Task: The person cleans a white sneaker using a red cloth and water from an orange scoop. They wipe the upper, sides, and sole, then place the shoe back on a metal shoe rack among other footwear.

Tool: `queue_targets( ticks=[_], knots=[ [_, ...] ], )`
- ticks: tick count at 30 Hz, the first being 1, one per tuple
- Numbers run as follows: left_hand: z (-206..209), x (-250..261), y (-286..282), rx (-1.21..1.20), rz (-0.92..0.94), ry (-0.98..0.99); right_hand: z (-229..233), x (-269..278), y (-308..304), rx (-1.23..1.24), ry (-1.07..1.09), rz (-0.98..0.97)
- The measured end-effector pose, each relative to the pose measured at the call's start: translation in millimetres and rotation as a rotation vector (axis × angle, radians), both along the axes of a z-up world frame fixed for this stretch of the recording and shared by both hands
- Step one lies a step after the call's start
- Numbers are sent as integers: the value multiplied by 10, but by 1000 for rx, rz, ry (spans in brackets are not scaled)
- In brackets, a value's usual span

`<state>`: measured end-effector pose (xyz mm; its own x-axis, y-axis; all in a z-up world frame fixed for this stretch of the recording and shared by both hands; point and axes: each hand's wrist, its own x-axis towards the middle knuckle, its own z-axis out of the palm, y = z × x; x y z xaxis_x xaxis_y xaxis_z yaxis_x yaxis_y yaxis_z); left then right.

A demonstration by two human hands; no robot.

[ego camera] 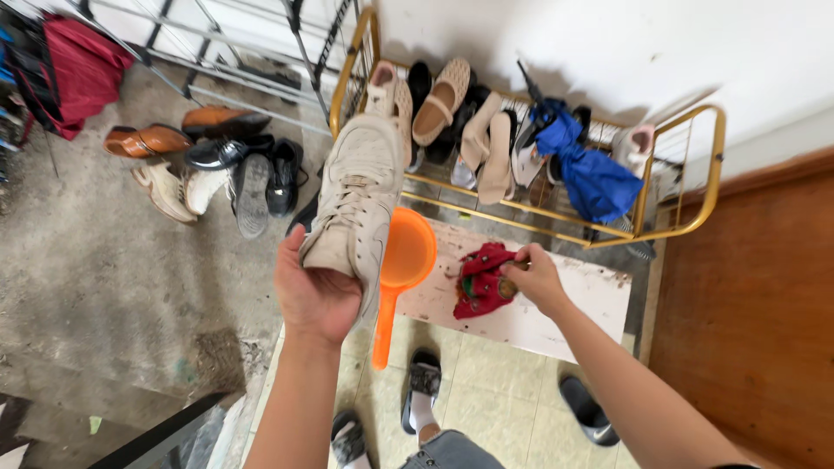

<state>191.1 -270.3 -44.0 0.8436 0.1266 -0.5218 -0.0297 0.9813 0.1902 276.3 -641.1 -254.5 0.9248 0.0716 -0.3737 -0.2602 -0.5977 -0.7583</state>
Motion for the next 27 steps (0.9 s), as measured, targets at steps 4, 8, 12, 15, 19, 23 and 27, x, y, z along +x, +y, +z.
queue_targets(
  ticks=[4,8,12,15,19,23,27],
  knots=[
    [245,-36,13,96,74,174,1104,182,270,461,93,-116],
    [398,-288,73,111,-4,27,2595,66,722,665,105,-100],
    [614,-646,161,139,-73,-78,3966,-612,1210,898,-141,-79],
    [862,-1002,264,102,-111,-158,4484,-1301,1734,949,-419,94],
    [1175,-1578,235,188,-100,-207,4407,-1971,2652,63,-1252,504],
    [1360,-2145,305,400,-81,-174,4240,-2405,3027,44,-1087,340],
    [1442,-2598,530,421,-50,-202,4072,-2935,3309,470,-904,149]
  ],
)
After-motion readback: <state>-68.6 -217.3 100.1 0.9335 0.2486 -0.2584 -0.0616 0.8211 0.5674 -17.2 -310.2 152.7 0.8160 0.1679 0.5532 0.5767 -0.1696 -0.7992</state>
